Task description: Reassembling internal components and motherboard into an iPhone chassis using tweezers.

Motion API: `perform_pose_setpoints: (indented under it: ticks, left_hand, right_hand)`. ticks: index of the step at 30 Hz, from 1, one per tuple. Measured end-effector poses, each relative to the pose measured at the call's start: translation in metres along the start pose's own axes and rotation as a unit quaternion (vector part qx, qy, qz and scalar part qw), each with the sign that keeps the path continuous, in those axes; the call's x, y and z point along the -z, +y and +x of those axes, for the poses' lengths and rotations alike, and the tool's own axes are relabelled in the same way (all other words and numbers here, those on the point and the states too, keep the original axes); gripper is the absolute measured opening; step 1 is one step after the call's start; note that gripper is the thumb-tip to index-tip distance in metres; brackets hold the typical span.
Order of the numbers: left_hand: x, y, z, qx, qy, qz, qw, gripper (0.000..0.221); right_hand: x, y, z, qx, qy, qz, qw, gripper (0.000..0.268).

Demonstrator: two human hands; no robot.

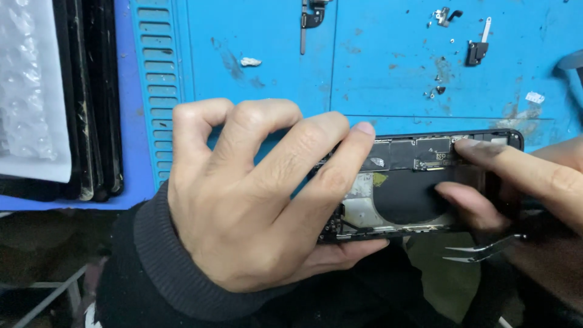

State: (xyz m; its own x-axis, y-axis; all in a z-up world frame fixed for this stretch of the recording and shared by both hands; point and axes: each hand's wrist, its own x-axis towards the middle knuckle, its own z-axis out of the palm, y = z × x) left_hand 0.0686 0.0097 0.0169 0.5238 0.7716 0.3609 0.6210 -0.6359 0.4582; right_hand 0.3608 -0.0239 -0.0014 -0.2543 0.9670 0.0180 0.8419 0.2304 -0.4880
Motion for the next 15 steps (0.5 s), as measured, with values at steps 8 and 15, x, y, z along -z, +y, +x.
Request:
perform_pose_setpoints:
  ticks: [8,15]
  left_hand:
    - [0.002,0.002,0.006,-0.001,-0.031,0.03,0.999,0.065]
    - [0.012,0.016,0.02,0.024,-0.044,0.009,0.999,0.059]
  right_hand:
    - [-0.002,0.071,-0.043,0.006,-0.019,0.066,0.998,0.038]
    - [0.009,0.05,-0.028,0.039,-0.046,-0.008,0.998,0.057]
